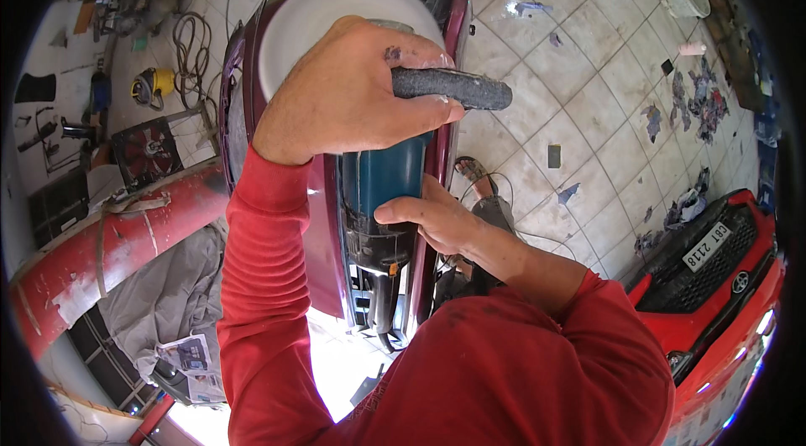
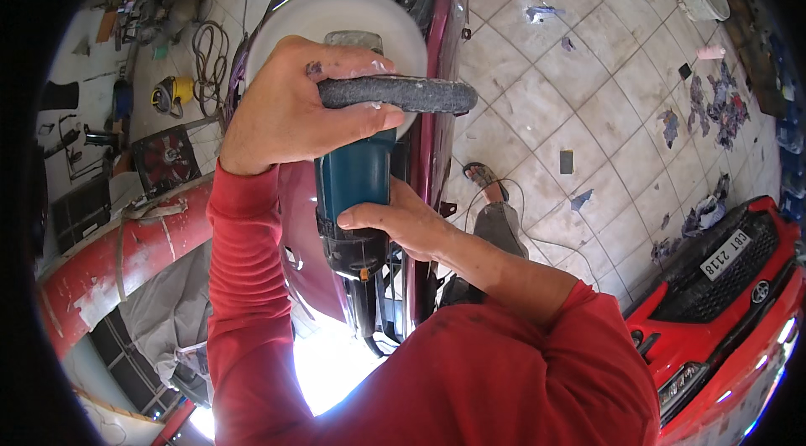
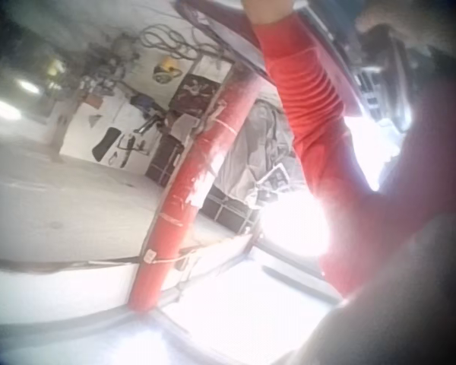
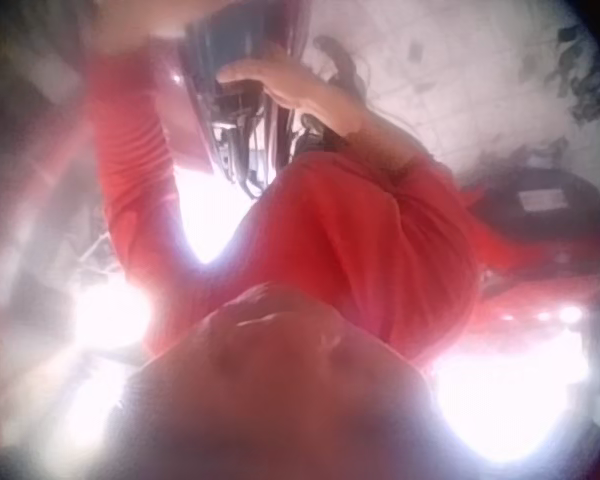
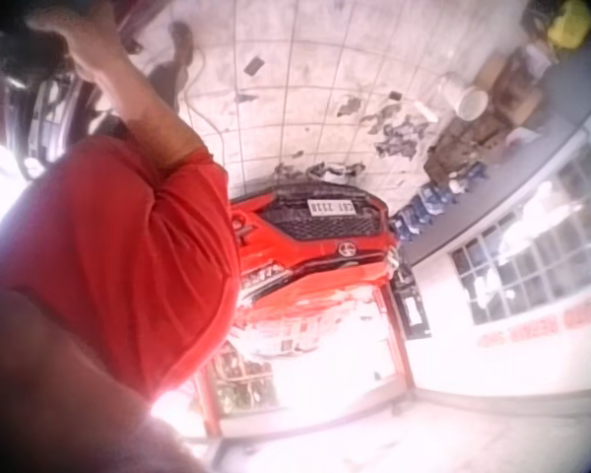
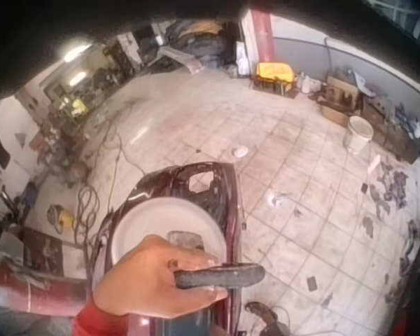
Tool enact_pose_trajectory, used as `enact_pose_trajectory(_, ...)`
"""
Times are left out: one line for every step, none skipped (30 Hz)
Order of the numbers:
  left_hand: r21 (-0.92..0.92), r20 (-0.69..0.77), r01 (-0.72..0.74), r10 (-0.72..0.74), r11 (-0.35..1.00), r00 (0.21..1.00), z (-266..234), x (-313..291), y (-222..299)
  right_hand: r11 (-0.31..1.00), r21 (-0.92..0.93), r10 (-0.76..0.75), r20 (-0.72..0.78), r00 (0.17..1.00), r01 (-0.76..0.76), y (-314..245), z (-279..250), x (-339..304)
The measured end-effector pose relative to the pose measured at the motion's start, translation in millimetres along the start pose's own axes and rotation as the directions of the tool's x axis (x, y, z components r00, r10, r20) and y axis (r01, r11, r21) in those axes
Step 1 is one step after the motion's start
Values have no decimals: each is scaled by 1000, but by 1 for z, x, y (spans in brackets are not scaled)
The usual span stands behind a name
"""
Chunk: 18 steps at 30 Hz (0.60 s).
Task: The person uses a rotary polisher with a white pad to polish the surface of a detached maroon car bumper. They move the tool across various sections of the bumper, including the edges and the area around the headlight cutouts.
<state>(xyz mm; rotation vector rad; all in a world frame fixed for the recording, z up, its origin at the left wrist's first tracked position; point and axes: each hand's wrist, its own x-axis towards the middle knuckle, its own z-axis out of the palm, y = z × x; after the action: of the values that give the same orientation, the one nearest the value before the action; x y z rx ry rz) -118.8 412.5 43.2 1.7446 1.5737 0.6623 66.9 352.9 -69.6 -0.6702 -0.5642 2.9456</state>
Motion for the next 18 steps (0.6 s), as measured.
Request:
enact_pose_trajectory(39, 33, 10, -12, 999, 999, -3, 6, 0, 1000, -7, -18, -5, 1000, 18, -1, -4, 5)
enact_pose_trajectory(78, 66, 18, -23, 997, 998, -8, 14, 1, 1000, -2, -23, -15, 1000, 23, -4, -7, 9)
enact_pose_trajectory(120, 95, 33, -45, 992, 995, -12, 18, 2, 1000, 4, -21, -18, 1000, 21, -7, -8, 14)
enact_pose_trajectory(113, 81, 60, -69, 992, 994, -14, 24, -1, 1000, 10, -20, -21, 1000, 20, -11, -9, 19)
enact_pose_trajectory(106, 67, 87, -94, 991, 993, -17, 31, -5, 999, 30, -11, -4, 1000, 12, -16, -10, 25)
enact_pose_trajectory(91, 63, 107, -113, 990, 992, -16, 39, -9, 998, 54, -7, 2, 1000, 7, -21, -12, 28)
enact_pose_trajectory(108, 69, 139, -147, 984, 987, -16, 46, -10, 997, 79, -3, 10, 1000, 3, -25, -14, 31)
enact_pose_trajectory(126, 75, 170, -181, 977, 981, -16, 53, -10, 996, 89, -13, -11, 1000, 14, -27, -13, 32)
enact_pose_trajectory(148, 76, 199, -212, 969, 974, -19, 59, -7, 997, 81, -10, -9, 1000, 11, -28, -13, 32)
enact_pose_trajectory(221, 70, 201, -221, 954, 973, -20, 59, -3, 997, 72, -6, -7, 1000, 7, -27, -14, 33)
enact_pose_trajectory(190, 82, 178, -196, 966, 977, -21, 55, -3, 998, 63, -2, -3, 1000, 2, -26, -14, 33)
enact_pose_trajectory(154, 96, 150, -166, 977, 981, -19, 49, -4, 999, 35, -35, -56, 998, 37, -22, -9, 29)
enact_pose_trajectory(117, 109, 124, -136, 985, 985, -17, 43, -2, 999, 33, -29, -47, 998, 31, -18, -10, 24)
enact_pose_trajectory(86, 142, 148, -159, 985, 977, -14, 39, 1, 999, 31, -23, -38, 999, 24, -12, -14, 20)
enact_pose_trajectory(55, 130, 180, -185, 982, 974, -13, 27, 5, 1000, 21, 0, -6, 1000, 0, -5, -12, 16)
enact_pose_trajectory(21, 121, 203, -204, 979, 972, -7, 17, 5, 998, 41, 37, 11, 999, -37, 2, -11, 11)
enact_pose_trajectory(-14, 112, 226, -223, 974, 968, -1, 5, 5, 997, 49, 52, 15, 999, -52, 9, -7, 5)
enact_pose_trajectory(3, 91, 187, -187, 982, 978, 4, -7, 4, 996, 53, 68, 18, 998, -69, 17, -5, -2)
